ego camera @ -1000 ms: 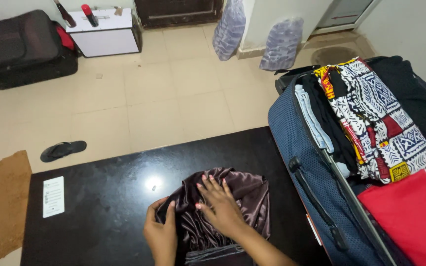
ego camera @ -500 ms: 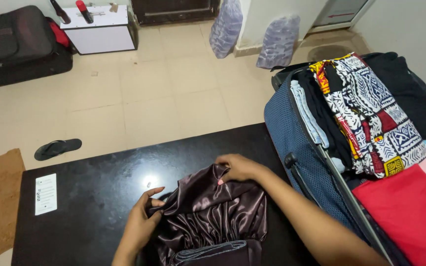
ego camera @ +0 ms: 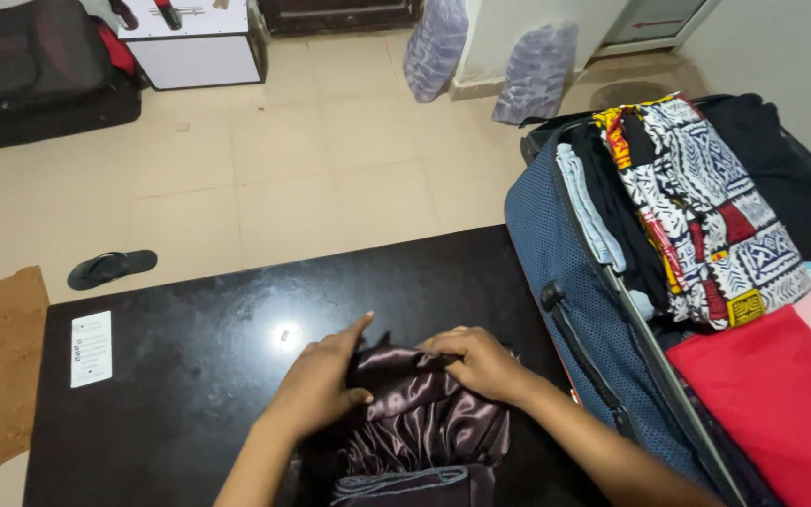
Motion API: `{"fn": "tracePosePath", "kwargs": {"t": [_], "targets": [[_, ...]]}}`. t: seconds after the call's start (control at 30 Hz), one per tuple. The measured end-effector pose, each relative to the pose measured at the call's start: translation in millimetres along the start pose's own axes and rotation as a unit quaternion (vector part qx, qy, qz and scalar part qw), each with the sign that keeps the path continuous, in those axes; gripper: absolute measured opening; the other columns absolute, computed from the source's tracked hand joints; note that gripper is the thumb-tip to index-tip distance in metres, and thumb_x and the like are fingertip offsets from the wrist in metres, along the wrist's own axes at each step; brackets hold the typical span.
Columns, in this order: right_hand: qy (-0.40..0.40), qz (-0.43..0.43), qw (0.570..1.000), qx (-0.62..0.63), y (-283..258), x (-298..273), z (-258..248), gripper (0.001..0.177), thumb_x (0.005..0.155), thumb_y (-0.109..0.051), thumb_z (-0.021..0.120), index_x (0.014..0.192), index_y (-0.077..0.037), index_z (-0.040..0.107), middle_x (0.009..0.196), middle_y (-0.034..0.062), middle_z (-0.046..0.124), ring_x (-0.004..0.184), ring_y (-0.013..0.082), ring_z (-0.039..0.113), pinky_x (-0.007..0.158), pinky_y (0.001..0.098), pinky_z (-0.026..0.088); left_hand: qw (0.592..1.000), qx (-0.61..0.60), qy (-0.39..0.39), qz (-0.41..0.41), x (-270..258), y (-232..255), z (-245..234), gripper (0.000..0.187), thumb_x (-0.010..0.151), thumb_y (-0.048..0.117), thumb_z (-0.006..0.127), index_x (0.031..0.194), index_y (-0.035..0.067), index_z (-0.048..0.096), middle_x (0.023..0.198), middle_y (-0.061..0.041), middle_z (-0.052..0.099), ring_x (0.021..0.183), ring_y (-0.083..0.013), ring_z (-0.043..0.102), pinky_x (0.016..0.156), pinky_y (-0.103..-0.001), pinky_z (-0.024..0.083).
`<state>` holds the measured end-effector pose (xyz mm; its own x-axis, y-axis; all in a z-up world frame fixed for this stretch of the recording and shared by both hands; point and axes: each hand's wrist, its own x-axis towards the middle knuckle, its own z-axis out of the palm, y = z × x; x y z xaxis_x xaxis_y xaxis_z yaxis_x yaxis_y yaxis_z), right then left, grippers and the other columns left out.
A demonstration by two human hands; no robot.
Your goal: Folding a satin bonnet and packing it into a suitcase with other clothes.
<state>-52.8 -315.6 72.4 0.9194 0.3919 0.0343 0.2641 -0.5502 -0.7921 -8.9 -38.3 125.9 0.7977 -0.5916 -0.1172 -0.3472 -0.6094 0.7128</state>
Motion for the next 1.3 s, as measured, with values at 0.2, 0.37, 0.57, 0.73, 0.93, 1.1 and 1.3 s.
{"fn": "tracePosePath", "kwargs": {"t": [0.2, 0.37, 0.57, 0.73, 0.93, 1.1, 1.3], "targets": [[-0.003, -0.035, 0.999, 0.010, -15, -6, -4, 0.044, 0.076, 0.008, 0.061, 0.113, -0.008, 0.077, 0.119, 0.0075, 0.079, 0.114, 0.0267, 0.074, 0.101, 0.0391, 0.053, 0.995, 0.086, -0.049, 0.011, 0, -20, 37, 0.047, 0.072, 0.007, 0.078, 0.118, 0.016, 0.069, 0.106, -0.009, 0.072, 0.110, -0.0325, 0.064, 0.093, -0.044, 0.052], [-0.047, 0.069, 0.996, -0.005, -63, 14, -31, 0.064, 0.071, -0.002, 0.075, 0.133, -0.014, 0.063, 0.124, 0.0079, 0.072, 0.115, 0.0308, 0.068, 0.096, 0.0419, 0.051, 0.993, 0.109, -0.006, 0.040, 0, -25, 51, 0.033, 0.069, 0.007, 0.077, 0.101, 0.009, 0.068, 0.099, -0.009, 0.069, 0.104, -0.0334, 0.061, 0.088, -0.045, 0.051], [-0.081, 0.092, 0.983, -0.135, -30, 32, -17, 0.060, 0.068, 0.005, 0.068, 0.125, -0.017, 0.071, 0.113, 0.0103, 0.075, 0.104, 0.0343, 0.070, 0.089, 0.0447, 0.054, 0.989, 0.116, 0.074, 0.058, 5, -35, 55, 0.038, 0.066, 0.002, 0.074, 0.103, 0.008, 0.068, 0.098, -0.011, 0.067, 0.102, -0.0345, 0.059, 0.086, -0.044, 0.051], [0.015, -0.025, 0.978, -0.207, -17, 55, -3, 0.051, 0.067, 0.011, 0.060, 0.111, -0.008, 0.076, 0.108, 0.0139, 0.076, 0.103, 0.0354, 0.070, 0.087, 0.0462, 0.055, 0.974, 0.164, 0.145, 0.058, 10, -40, 42, 0.038, 0.067, 0.000, 0.070, 0.104, 0.009, 0.069, 0.096, -0.012, 0.065, 0.099, -0.0347, 0.059, 0.088, -0.045, 0.048], [0.106, -0.050, 0.963, -0.241, -52, 54, -1, 0.039, 0.070, 0.008, 0.062, 0.105, -0.004, 0.075, 0.096, 0.0123, 0.073, 0.097, 0.0338, 0.067, 0.088, 0.0446, 0.051, 0.932, 0.212, 0.250, 0.157, -2, -32, 27, 0.031, 0.075, 0.007, 0.063, 0.105, 0.010, 0.069, 0.094, -0.010, 0.062, 0.102, -0.0331, 0.058, 0.099, -0.046, 0.045], [0.187, -0.137, 0.940, -0.252, -67, 31, 9, 0.048, 0.072, 0.008, 0.063, 0.118, -0.002, 0.070, 0.106, 0.0109, 0.070, 0.103, 0.0306, 0.066, 0.090, 0.0432, 0.051, 0.935, 0.196, 0.246, 0.164, -22, -30, 30, 0.034, 0.084, 0.009, 0.058, 0.117, 0.009, 0.067, 0.121, -0.011, 0.064, 0.116, -0.0266, 0.061, 0.117, -0.056, 0.033], [0.185, -0.158, 0.938, -0.247, -66, 3, 20, 0.061, 0.068, 0.009, 0.064, 0.128, -0.002, 0.068, 0.124, 0.0120, 0.069, 0.117, 0.0308, 0.065, 0.098, 0.0445, 0.050, 0.935, 0.229, 0.181, 0.203, -39, -51, 54, 0.050, 0.084, 0.010, 0.053, 0.133, 0.007, 0.062, 0.145, -0.016, 0.056, 0.138, -0.0313, 0.050, 0.114, -0.055, 0.033]]}}
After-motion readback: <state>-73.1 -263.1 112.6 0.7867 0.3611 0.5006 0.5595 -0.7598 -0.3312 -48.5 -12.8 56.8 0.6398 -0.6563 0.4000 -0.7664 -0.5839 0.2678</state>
